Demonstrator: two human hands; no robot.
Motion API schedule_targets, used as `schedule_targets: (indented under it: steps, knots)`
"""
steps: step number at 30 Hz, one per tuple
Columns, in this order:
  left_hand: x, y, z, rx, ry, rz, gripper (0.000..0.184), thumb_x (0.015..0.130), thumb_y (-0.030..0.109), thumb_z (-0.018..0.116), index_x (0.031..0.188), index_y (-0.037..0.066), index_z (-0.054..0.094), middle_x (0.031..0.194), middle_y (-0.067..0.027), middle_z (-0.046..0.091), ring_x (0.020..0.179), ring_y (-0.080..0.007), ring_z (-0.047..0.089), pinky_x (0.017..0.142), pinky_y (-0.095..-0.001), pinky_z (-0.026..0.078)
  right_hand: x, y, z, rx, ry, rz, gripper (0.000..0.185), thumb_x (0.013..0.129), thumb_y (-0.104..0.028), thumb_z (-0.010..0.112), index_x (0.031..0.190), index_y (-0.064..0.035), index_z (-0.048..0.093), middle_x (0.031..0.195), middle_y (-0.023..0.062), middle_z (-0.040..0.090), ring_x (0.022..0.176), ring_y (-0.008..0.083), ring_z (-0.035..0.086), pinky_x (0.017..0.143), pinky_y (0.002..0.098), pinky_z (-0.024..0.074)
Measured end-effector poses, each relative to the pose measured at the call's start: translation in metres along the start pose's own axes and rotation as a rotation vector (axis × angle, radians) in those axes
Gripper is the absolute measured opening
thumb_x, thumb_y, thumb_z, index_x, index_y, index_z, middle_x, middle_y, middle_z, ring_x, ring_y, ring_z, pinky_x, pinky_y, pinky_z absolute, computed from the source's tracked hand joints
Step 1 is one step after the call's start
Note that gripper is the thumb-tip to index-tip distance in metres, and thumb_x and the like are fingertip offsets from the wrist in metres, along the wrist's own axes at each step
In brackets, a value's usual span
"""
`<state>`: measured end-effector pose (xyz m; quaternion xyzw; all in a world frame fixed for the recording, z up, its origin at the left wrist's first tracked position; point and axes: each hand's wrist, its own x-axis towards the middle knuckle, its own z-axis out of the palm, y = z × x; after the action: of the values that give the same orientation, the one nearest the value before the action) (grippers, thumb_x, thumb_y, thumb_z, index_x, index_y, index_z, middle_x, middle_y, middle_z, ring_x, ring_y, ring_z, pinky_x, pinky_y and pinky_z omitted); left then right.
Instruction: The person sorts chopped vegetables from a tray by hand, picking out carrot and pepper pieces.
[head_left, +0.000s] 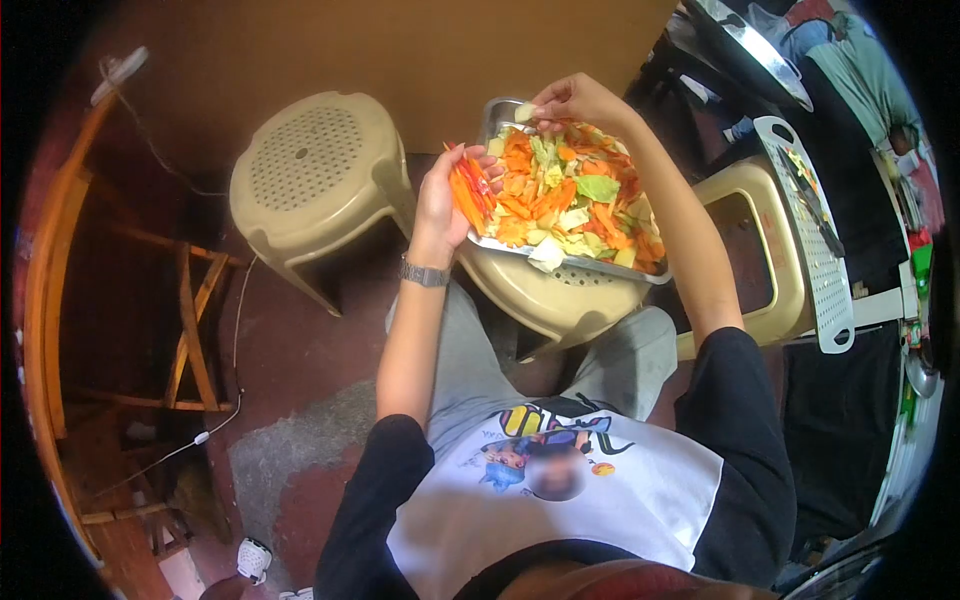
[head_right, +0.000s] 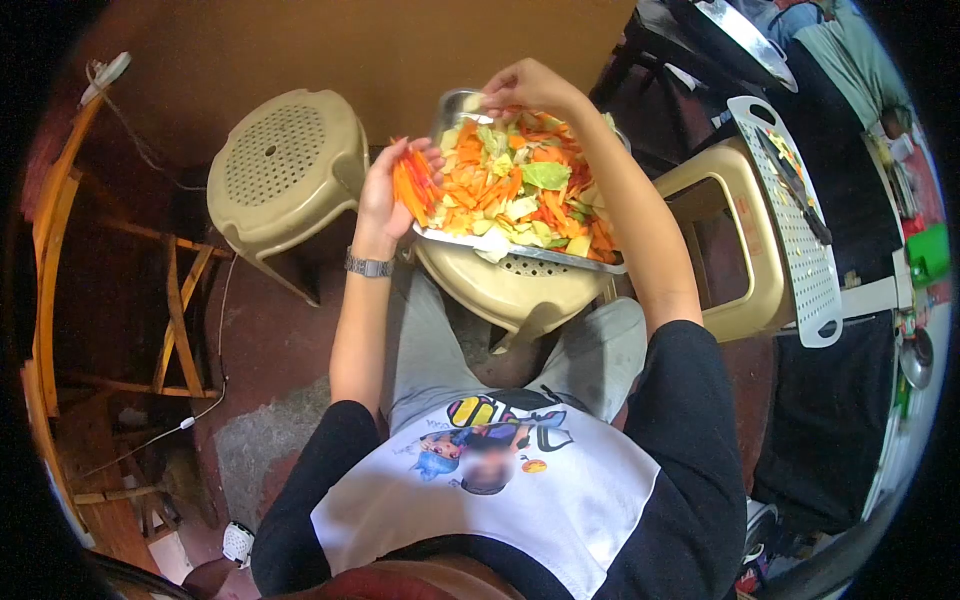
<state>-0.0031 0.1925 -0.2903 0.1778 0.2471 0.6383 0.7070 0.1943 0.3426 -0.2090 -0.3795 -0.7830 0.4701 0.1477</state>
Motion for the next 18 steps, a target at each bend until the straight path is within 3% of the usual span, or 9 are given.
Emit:
schedule_targets:
  steps: [3, 6, 8, 12, 14, 18]
  knots:
    - [0.003, 0.001, 0.0, -0.005, -0.011, -0.012, 0.032, 0.089, 0.026, 0.047, 0.101, -0.003, 0.053, 0.095, -0.0163, 0.058, 0.091, -0.025, 0.058, 0.079, -0.036, 0.051, -0.008, -0.004, -0.003, -0.014, -0.034, 0.004, 0.022, 0.082, -0.009, 0.061, 0.098, 0.0063, 0.061, 0.08, 0.0081, 0.064, 0.07, 0.0098, 0.06, 0.063, 0.0205, 0.0471]
    - [0.002, 0.003, 0.008, -0.029, 0.005, 0.012, 0.028, 0.091, 0.021, 0.043, 0.1, -0.003, 0.05, 0.091, -0.0156, 0.056, 0.085, -0.0263, 0.059, 0.077, -0.0392, 0.052, -0.016, -0.007, -0.006, 0.035, 0.006, -0.023, 0.025, 0.083, -0.009, 0.06, 0.103, 0.0055, 0.059, 0.084, 0.0087, 0.064, 0.074, 0.0101, 0.06, 0.066, 0.0205, 0.0464]
    - [0.006, 0.001, 0.004, -0.083, -0.033, 0.031, 0.028, 0.09, 0.023, 0.044, 0.101, -0.003, 0.051, 0.096, -0.0165, 0.057, 0.09, -0.0263, 0.058, 0.08, -0.039, 0.051, -0.03, -0.025, 0.003, 0.181, 0.082, 0.034, 0.027, 0.084, -0.009, 0.059, 0.107, 0.0049, 0.058, 0.087, 0.0083, 0.064, 0.076, 0.0102, 0.06, 0.068, 0.0212, 0.046]
    - [0.008, 0.003, 0.019, -0.115, -0.067, 0.026, 0.026, 0.091, 0.02, 0.045, 0.103, -0.003, 0.049, 0.098, -0.0164, 0.056, 0.092, -0.0263, 0.057, 0.082, -0.0389, 0.05, -0.035, -0.057, 0.042, 0.115, 0.05, -0.058, 0.031, 0.081, -0.016, 0.062, 0.108, 0.0007, 0.059, 0.084, 0.0054, 0.064, 0.077, 0.0115, 0.06, 0.067, 0.0236, 0.0461]
    - [0.015, 0.0, 0.018, -0.102, -0.128, 0.078, 0.025, 0.092, 0.019, 0.044, 0.104, -0.002, 0.048, 0.097, -0.016, 0.056, 0.092, -0.0256, 0.057, 0.081, -0.0381, 0.05, -0.019, -0.053, 0.062, -0.322, 0.118, -0.156, 0.029, 0.08, -0.021, 0.063, 0.102, -0.002, 0.062, 0.082, 0.0066, 0.065, 0.074, 0.0136, 0.062, 0.064, 0.025, 0.0468]
    - [0.019, -0.001, 0.007, -0.046, -0.046, 0.085, 0.021, 0.091, 0.015, 0.045, 0.104, -0.001, 0.049, 0.094, -0.014, 0.056, 0.087, -0.0221, 0.056, 0.075, -0.0337, 0.05, -0.003, -0.055, 0.06, -0.581, 0.207, -0.156, 0.027, 0.077, -0.023, 0.065, 0.095, -0.0033, 0.065, 0.082, 0.0104, 0.066, 0.07, 0.0182, 0.063, 0.062, 0.0292, 0.0485]
